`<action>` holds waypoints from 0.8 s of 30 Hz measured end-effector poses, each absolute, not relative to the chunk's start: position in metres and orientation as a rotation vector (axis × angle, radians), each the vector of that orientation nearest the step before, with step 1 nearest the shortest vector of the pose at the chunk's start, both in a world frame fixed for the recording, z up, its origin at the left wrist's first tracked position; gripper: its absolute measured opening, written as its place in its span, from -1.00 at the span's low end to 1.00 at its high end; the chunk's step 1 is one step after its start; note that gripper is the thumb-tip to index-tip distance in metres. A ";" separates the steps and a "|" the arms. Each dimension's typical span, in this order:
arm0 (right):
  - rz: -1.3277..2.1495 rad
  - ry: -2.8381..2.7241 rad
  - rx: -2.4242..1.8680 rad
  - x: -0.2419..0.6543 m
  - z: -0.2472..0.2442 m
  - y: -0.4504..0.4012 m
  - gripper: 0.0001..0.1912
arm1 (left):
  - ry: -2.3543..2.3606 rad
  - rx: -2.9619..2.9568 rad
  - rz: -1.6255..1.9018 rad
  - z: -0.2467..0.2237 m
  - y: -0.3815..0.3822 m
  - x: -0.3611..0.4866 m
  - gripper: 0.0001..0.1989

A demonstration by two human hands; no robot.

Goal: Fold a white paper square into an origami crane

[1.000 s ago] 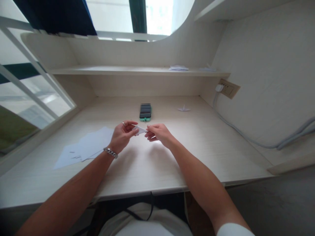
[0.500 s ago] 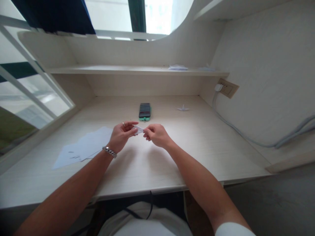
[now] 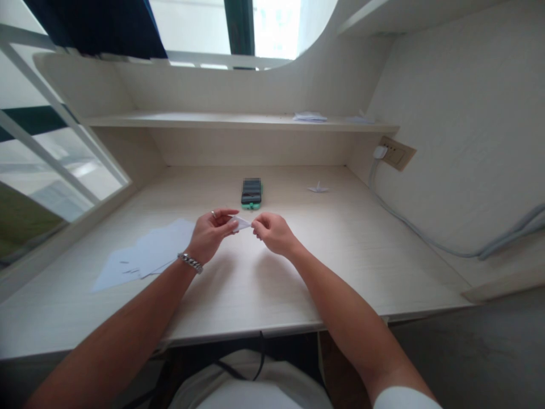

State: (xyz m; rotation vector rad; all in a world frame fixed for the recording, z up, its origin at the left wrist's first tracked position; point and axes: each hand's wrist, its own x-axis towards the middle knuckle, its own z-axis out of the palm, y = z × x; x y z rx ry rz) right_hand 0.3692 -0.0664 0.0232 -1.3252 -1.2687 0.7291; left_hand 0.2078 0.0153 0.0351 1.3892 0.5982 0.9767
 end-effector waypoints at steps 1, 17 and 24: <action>0.703 -1.281 -1.327 0.369 0.024 -0.067 -0.80 | 0.598 1.380 0.974 0.035 0.016 0.208 -0.61; 0.800 -1.290 -1.335 0.372 0.023 -0.066 -0.74 | 0.580 1.492 0.991 0.032 0.018 0.207 -0.63; 0.798 -1.289 -1.338 0.369 0.023 -0.065 -0.75 | 0.542 1.538 0.961 0.029 0.016 0.208 -0.64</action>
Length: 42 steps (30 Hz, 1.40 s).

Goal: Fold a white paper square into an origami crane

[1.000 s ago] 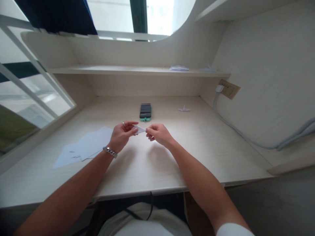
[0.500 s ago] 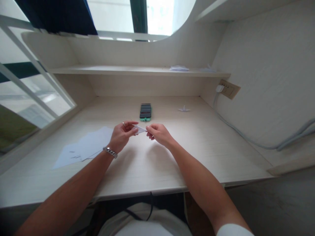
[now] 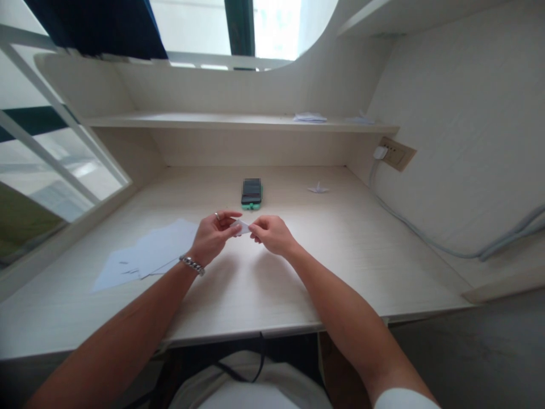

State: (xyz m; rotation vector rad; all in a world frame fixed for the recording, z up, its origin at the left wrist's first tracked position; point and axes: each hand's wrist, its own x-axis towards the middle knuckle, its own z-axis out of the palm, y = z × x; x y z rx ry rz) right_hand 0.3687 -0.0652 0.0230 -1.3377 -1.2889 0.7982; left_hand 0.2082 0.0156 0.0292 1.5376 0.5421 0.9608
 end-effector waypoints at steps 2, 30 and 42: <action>0.787 -1.264 -1.346 0.367 0.023 -0.065 -0.77 | 0.541 1.538 0.958 0.029 0.015 0.208 -0.64; 0.547 -1.456 -1.453 0.360 0.030 -0.072 -0.83 | 0.630 1.570 0.781 0.035 0.015 0.206 -0.71; 0.627 -1.371 -1.413 0.363 0.027 -0.068 -0.81 | 0.627 1.574 0.778 0.031 0.013 0.212 -0.65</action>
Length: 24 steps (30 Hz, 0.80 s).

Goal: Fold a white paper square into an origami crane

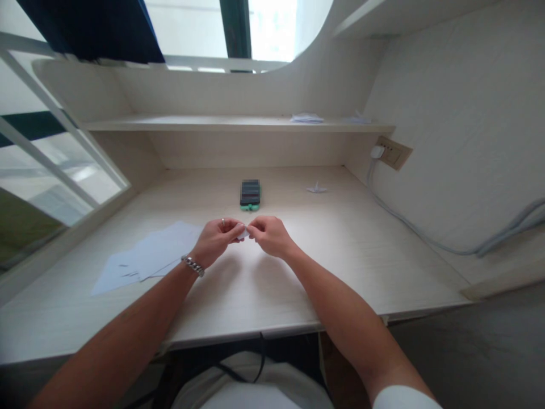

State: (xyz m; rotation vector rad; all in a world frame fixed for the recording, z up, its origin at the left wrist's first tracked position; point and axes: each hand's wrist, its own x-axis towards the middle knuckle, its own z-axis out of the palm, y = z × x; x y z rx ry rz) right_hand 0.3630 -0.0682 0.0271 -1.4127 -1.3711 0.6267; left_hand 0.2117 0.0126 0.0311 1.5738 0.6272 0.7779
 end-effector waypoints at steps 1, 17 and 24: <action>0.645 -1.363 -1.395 0.363 0.027 -0.068 -0.81 | 0.636 1.592 0.805 0.031 0.013 0.212 -0.66; 0.920 -1.218 -1.258 0.371 0.026 -0.064 -0.73 | 0.730 1.719 0.931 0.028 0.020 0.209 -0.75; 0.680 -1.358 -1.356 0.368 0.023 -0.067 -0.82 | 0.747 1.792 0.929 0.030 0.017 0.209 -0.79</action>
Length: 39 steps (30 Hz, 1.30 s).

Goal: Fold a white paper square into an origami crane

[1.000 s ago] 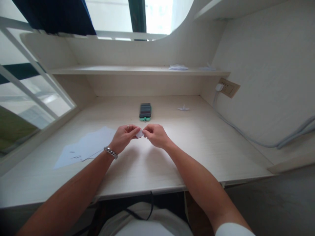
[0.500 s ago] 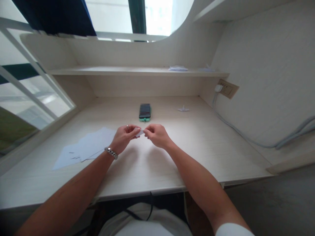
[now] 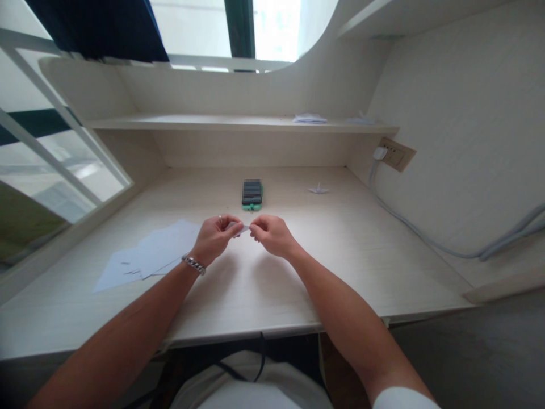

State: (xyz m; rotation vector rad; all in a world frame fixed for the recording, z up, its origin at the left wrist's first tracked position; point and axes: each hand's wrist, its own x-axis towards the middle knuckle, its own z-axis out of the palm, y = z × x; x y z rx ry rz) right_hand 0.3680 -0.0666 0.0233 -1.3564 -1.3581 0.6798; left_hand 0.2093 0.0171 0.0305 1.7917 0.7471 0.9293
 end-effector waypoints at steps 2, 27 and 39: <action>0.596 -1.387 -1.389 0.367 0.023 -0.067 -0.84 | 0.737 1.780 0.926 0.031 0.016 0.210 -0.78; 0.428 -1.544 -1.558 0.364 0.043 -0.078 -0.87 | 0.774 2.020 0.919 0.037 0.015 0.205 -0.84; 0.585 -1.398 -1.394 0.375 0.028 -0.069 -0.79 | 0.756 1.792 0.980 0.035 0.018 0.205 -0.81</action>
